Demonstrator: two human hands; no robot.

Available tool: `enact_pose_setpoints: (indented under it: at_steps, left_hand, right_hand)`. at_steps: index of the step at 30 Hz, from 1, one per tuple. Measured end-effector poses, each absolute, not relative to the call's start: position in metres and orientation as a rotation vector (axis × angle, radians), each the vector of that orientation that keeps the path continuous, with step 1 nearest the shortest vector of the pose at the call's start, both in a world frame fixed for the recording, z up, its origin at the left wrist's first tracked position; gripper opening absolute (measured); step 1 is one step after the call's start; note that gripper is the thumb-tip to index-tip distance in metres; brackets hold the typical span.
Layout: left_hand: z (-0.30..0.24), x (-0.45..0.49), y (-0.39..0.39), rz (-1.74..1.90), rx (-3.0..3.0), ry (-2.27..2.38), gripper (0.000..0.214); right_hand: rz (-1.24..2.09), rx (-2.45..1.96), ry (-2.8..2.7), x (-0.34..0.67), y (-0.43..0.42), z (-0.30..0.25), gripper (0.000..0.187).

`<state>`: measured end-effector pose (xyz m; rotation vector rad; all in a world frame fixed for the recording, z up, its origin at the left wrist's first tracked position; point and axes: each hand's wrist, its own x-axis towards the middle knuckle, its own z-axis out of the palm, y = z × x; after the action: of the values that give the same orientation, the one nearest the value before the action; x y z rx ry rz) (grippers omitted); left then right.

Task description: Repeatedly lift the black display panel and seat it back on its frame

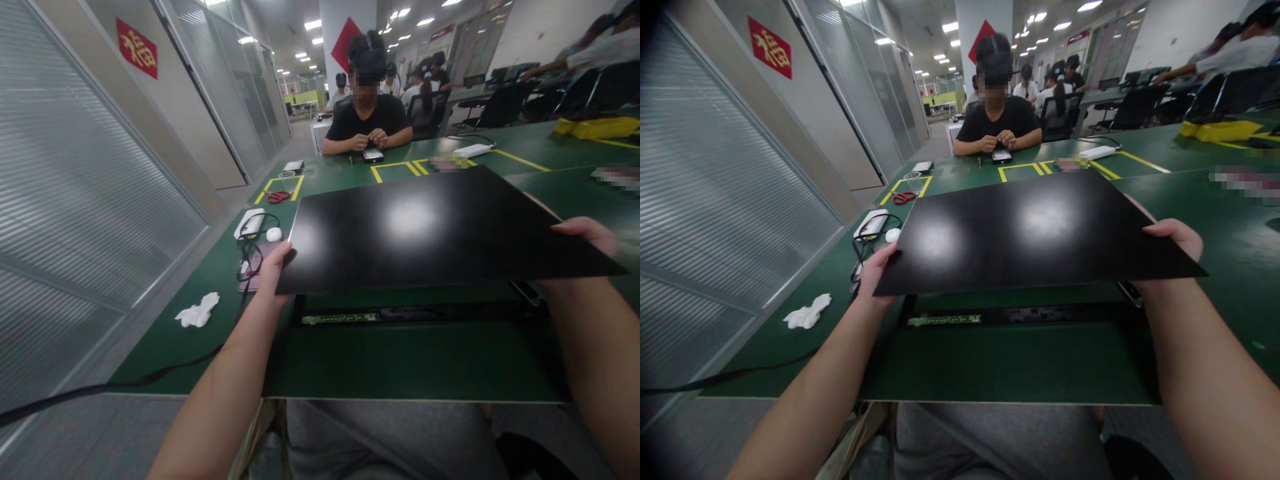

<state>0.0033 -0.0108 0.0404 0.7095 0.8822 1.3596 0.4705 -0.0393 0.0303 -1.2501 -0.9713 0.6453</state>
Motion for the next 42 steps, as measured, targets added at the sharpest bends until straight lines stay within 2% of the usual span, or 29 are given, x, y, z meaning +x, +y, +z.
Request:
enact_pose_setpoints:
  at_steps: [4, 9, 19, 25, 31, 42]
  left_hand:
    - [0.038, 0.003, -0.009, 1.412, 0.823, 0.892, 0.030]
    - [0.033, 0.000, -0.007, 1.414, 0.937, 0.933, 0.043]
    - [0.022, -0.002, -0.003, 1.395, 0.957, 0.972, 0.048]
    - [0.028, 0.002, -0.007, 1.431, 0.882, 1.027, 0.046]
    - [0.028, 0.005, -0.009, 1.408, 0.890, 1.058, 0.038]
    - [0.026, 0.016, -0.015, 1.347, 0.969, 1.054, 0.041]
  right_hand:
    - [0.838, -1.250, -0.832, 0.456, -0.038, 0.043, 0.061]
    - [0.942, -1.314, -0.919, 0.438, -0.053, 0.062, 0.071]
    - [1.035, -1.451, -0.817, 0.446, -0.050, 0.065, 0.049]
    - [0.787, -1.537, -0.633, 0.454, -0.040, 0.054, 0.062]
    - [0.709, -1.553, -0.577, 0.452, -0.041, 0.051, 0.071]
    - [0.548, -1.842, -0.602, 0.436, -0.044, 0.054, 0.056]
